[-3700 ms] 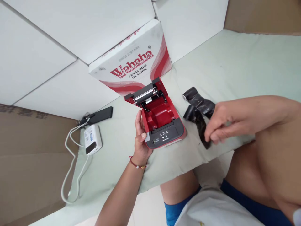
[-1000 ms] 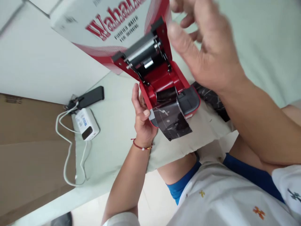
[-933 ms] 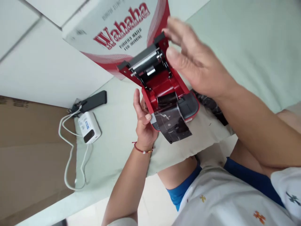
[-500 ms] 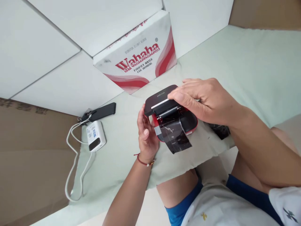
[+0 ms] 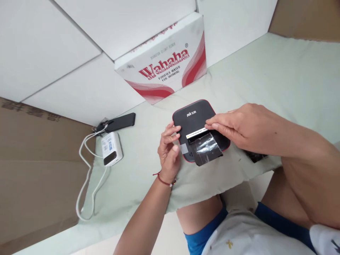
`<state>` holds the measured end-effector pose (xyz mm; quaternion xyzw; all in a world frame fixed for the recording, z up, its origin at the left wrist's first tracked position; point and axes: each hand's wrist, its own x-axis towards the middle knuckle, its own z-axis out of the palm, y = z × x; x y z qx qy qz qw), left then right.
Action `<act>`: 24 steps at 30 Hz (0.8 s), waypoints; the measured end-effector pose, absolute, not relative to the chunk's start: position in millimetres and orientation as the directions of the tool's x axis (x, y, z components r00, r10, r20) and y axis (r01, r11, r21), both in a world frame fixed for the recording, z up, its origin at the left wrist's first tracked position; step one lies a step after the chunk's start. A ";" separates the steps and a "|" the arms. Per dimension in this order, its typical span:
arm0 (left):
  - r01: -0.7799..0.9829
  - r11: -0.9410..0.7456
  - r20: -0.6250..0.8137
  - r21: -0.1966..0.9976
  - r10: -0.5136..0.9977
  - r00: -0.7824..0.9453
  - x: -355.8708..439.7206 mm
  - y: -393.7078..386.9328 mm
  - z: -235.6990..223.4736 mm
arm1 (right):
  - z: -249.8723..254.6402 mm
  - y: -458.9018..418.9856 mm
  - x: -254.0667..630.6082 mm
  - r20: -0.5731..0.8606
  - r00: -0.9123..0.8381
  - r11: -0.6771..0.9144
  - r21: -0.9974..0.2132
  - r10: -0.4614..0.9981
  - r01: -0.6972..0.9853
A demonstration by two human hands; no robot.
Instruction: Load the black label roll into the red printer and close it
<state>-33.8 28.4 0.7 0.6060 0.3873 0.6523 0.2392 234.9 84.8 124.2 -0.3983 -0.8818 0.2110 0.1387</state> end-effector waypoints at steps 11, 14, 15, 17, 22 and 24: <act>-0.227 -0.188 0.176 0.955 0.982 -0.071 -23.5 25.3 4.7 | 120.7 67.5 229.1 0.346 -0.743 0.773 -0.531 0.573 0.348; -0.276 -0.112 0.108 0.955 0.994 -0.031 -21.8 25.2 4.2 | 118.7 57.1 237.0 0.328 -0.843 0.825 -0.524 0.426 0.213; -0.287 -0.100 0.100 0.953 0.995 -0.016 -21.1 25.0 4.2 | 117.8 54.5 240.1 0.309 -0.857 0.829 -0.517 0.412 0.213; -0.290 -0.086 0.095 0.953 0.995 0.017 -19.6 24.7 5.0 | 116.1 51.5 245.2 0.272 -0.869 0.830 -0.506 0.412 0.235; -0.254 -0.104 0.118 0.962 0.992 0.042 -17.6 25.5 8.9 | 113.9 53.6 249.9 0.251 -0.894 0.840 -0.500 0.372 0.209; -0.255 -0.104 0.117 0.961 0.993 0.035 -16.7 25.8 9.4 | 113.4 57.1 251.2 0.249 -0.898 0.850 -0.483 0.363 0.210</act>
